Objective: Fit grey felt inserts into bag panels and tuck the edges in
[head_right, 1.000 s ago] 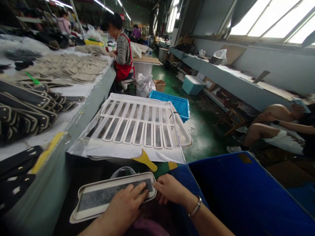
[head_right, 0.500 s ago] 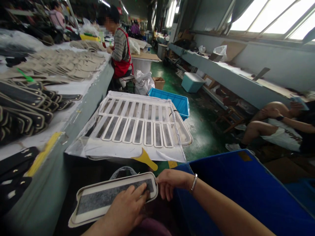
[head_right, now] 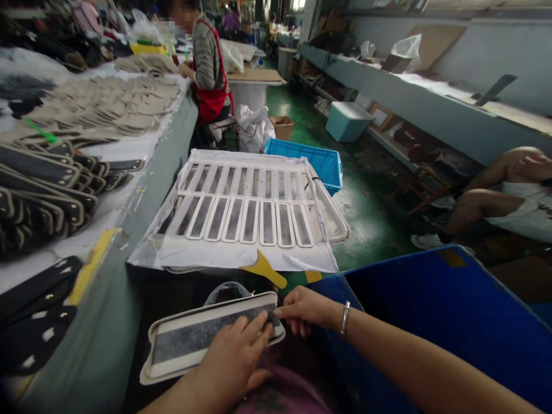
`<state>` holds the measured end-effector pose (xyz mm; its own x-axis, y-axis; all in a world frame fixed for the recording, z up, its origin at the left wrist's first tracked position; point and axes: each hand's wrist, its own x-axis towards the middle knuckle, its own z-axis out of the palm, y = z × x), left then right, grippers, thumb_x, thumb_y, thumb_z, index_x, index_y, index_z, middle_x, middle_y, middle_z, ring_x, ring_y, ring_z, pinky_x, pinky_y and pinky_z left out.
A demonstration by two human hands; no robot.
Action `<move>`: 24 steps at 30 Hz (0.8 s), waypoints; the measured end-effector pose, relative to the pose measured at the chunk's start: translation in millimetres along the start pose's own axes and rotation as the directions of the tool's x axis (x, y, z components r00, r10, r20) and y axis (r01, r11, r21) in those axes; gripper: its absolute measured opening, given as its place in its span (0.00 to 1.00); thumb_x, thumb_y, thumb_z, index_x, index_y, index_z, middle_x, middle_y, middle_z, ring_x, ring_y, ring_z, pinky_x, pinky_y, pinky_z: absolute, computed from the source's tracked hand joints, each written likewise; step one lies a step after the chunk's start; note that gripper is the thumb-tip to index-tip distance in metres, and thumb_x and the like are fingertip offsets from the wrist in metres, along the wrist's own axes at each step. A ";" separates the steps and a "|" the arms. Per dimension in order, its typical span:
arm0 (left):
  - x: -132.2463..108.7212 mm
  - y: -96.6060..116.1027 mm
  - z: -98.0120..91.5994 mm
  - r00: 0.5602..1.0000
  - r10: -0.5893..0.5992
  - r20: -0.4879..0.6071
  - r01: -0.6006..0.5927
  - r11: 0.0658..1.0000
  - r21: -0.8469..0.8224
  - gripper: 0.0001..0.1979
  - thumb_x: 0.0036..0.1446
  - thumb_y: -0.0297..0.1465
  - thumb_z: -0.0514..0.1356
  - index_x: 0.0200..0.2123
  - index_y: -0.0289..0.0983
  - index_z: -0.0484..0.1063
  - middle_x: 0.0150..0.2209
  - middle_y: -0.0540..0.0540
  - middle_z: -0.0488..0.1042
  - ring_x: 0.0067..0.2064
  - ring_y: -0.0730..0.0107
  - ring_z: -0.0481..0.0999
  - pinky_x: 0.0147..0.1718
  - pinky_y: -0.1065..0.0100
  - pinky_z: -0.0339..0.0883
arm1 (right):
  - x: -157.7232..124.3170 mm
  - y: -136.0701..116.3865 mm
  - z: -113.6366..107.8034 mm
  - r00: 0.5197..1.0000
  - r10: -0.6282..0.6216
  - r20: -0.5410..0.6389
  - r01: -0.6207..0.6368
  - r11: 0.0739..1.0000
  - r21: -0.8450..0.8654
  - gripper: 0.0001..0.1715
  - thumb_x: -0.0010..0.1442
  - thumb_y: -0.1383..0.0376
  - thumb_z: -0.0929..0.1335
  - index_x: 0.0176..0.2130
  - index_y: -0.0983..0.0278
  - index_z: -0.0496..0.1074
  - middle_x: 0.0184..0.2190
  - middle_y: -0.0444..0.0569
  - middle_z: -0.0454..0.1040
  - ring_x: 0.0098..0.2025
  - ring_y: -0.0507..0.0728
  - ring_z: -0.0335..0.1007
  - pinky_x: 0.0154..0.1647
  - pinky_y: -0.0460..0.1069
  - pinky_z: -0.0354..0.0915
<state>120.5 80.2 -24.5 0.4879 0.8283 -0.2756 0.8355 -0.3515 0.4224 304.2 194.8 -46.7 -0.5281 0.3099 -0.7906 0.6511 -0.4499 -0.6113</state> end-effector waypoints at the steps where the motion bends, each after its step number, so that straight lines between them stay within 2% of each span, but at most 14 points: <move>1: -1.8 1.6 -3.2 1.000 0.006 -0.001 -0.006 1.000 -0.014 0.36 0.51 0.47 0.60 0.59 0.35 0.57 0.62 0.38 0.54 0.53 0.46 0.63 0.45 0.51 0.66 | -3.4 -3.1 0.7 1.000 0.007 -0.009 -0.007 0.999 -0.041 0.30 0.42 0.45 0.72 0.21 0.67 0.62 0.14 0.44 0.68 0.11 0.46 0.59 0.09 0.38 0.53; 3: -11.2 3.7 -11.3 0.998 0.052 -0.028 -0.054 0.994 -0.090 0.39 0.51 0.49 0.59 0.60 0.34 0.55 0.62 0.37 0.54 0.56 0.47 0.61 0.51 0.50 0.61 | -7.8 -3.9 2.7 0.999 0.006 -0.032 -0.010 0.995 -0.100 0.31 0.41 0.44 0.71 0.20 0.67 0.61 0.13 0.44 0.67 0.11 0.46 0.58 0.09 0.38 0.52; 6: -42.4 0.7 -20.5 0.983 0.052 -0.175 -0.103 0.951 -0.292 0.40 0.50 0.47 0.61 0.62 0.40 0.51 0.63 0.38 0.52 0.59 0.53 0.59 0.56 0.55 0.56 | -6.5 3.4 6.1 0.996 -0.028 -0.089 0.018 0.994 -0.107 0.32 0.43 0.41 0.69 0.21 0.67 0.61 0.13 0.43 0.65 0.11 0.45 0.56 0.09 0.38 0.50; 8: -72.5 -7.6 -19.4 0.936 -0.061 -0.347 -0.103 0.894 -0.435 0.28 0.53 0.42 0.60 0.57 0.43 0.61 0.59 0.41 0.61 0.55 0.59 0.64 0.53 0.62 0.59 | -4.2 8.6 8.3 0.994 -0.055 -0.097 0.046 0.995 -0.089 0.32 0.43 0.41 0.69 0.21 0.67 0.61 0.12 0.42 0.63 0.11 0.44 0.54 0.09 0.38 0.49; 9: -88.2 -14.7 -16.2 0.886 -0.171 -0.430 -0.081 0.858 -0.507 0.19 0.55 0.40 0.59 0.49 0.41 0.68 0.52 0.43 0.68 0.51 0.63 0.68 0.49 0.66 0.62 | -4.0 10.2 9.3 0.993 -0.066 -0.101 0.058 0.995 -0.082 0.32 0.44 0.41 0.69 0.21 0.67 0.61 0.12 0.42 0.63 0.11 0.44 0.54 0.09 0.38 0.49; 10: -103.1 -24.0 -11.3 0.805 -0.306 -0.509 -0.054 0.816 -0.576 0.11 0.58 0.38 0.56 0.38 0.39 0.72 0.41 0.45 0.73 0.43 0.67 0.71 0.43 0.69 0.64 | -4.5 11.0 10.2 0.992 -0.072 -0.100 0.064 0.995 -0.075 0.31 0.44 0.42 0.70 0.21 0.67 0.61 0.13 0.42 0.62 0.11 0.43 0.53 0.10 0.38 0.49; 11: -116.0 -35.4 -5.2 0.691 -0.490 -0.531 0.023 0.750 -0.662 0.13 0.59 0.38 0.54 0.28 0.37 0.70 0.30 0.48 0.72 0.35 0.71 0.71 0.36 0.72 0.64 | -5.4 11.1 10.9 0.992 -0.076 -0.102 0.069 0.995 -0.072 0.31 0.44 0.43 0.70 0.21 0.67 0.61 0.13 0.42 0.62 0.11 0.43 0.54 0.10 0.38 0.49; 12: -126.0 -48.2 1.6 0.539 -0.683 -0.493 0.115 0.640 -0.760 0.16 0.59 0.40 0.54 0.23 0.36 0.65 0.24 0.50 0.67 0.28 0.74 0.67 0.29 0.74 0.62 | -6.5 10.4 11.1 0.992 -0.075 -0.102 0.068 0.995 -0.072 0.30 0.44 0.43 0.70 0.21 0.67 0.62 0.13 0.42 0.63 0.11 0.44 0.54 0.10 0.38 0.49; 13: -132.7 -61.7 8.5 0.449 -0.796 -0.407 0.145 0.514 -0.845 0.17 0.57 0.42 0.55 0.22 0.36 0.61 0.20 0.53 0.63 0.24 0.76 0.63 0.24 0.75 0.58 | -7.5 9.3 10.7 0.993 -0.068 -0.097 0.061 0.996 -0.071 0.30 0.44 0.44 0.71 0.21 0.67 0.62 0.13 0.42 0.63 0.11 0.44 0.54 0.09 0.38 0.49; 15: -136.4 -86.0 20.3 0.522 -0.825 -0.217 0.106 0.315 -0.943 0.19 0.53 0.44 0.58 0.22 0.37 0.57 0.18 0.56 0.59 0.20 0.78 0.57 0.19 0.76 0.53 | -8.5 6.5 8.0 0.996 -0.032 -0.084 0.026 0.997 -0.074 0.30 0.44 0.45 0.71 0.21 0.68 0.63 0.13 0.42 0.63 0.11 0.44 0.55 0.09 0.38 0.49; 17: -131.3 -101.7 27.9 0.653 -0.749 -0.112 0.058 0.196 -0.979 0.21 0.49 0.45 0.61 0.22 0.37 0.54 0.17 0.57 0.58 0.19 0.79 0.56 0.17 0.77 0.51 | -8.0 3.8 3.9 0.997 0.017 -0.074 -0.023 0.996 -0.087 0.30 0.45 0.44 0.70 0.20 0.68 0.63 0.13 0.42 0.62 0.11 0.44 0.54 0.09 0.38 0.49; 18: -127.7 -106.0 30.2 0.696 -0.713 -0.087 0.041 0.161 -0.986 0.22 0.48 0.45 0.62 0.23 0.38 0.54 0.18 0.57 0.58 0.19 0.80 0.56 0.16 0.78 0.51 | -7.3 2.8 2.0 0.997 0.037 -0.067 -0.043 0.994 -0.096 0.29 0.46 0.45 0.70 0.20 0.68 0.63 0.13 0.43 0.63 0.11 0.44 0.55 0.09 0.38 0.49; 20: -122.1 -110.2 32.4 0.742 -0.669 -0.047 0.031 0.104 -0.994 0.23 0.48 0.44 0.63 0.23 0.38 0.52 0.18 0.57 0.58 0.19 0.80 0.56 0.16 0.78 0.51 | -5.3 1.1 0.1 0.997 0.053 -0.051 -0.058 0.993 -0.101 0.28 0.46 0.46 0.71 0.22 0.68 0.64 0.14 0.43 0.65 0.12 0.45 0.58 0.09 0.38 0.52; 24: -121.8 -118.5 31.6 0.770 -0.638 0.005 0.033 0.032 -0.999 0.24 0.48 0.43 0.63 0.24 0.38 0.50 0.20 0.57 0.56 0.19 0.81 0.55 0.15 0.78 0.50 | -3.2 1.9 6.1 0.998 -0.004 -0.060 0.004 1.000 -0.010 0.25 0.47 0.49 0.71 0.22 0.67 0.63 0.15 0.43 0.66 0.13 0.46 0.59 0.09 0.39 0.53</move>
<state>-29.9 7.1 -68.3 -0.1560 0.8598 -0.4863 -0.2102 0.4521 0.8668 303.8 187.8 -45.1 -0.4971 0.3615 -0.7888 0.6543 -0.4408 -0.6144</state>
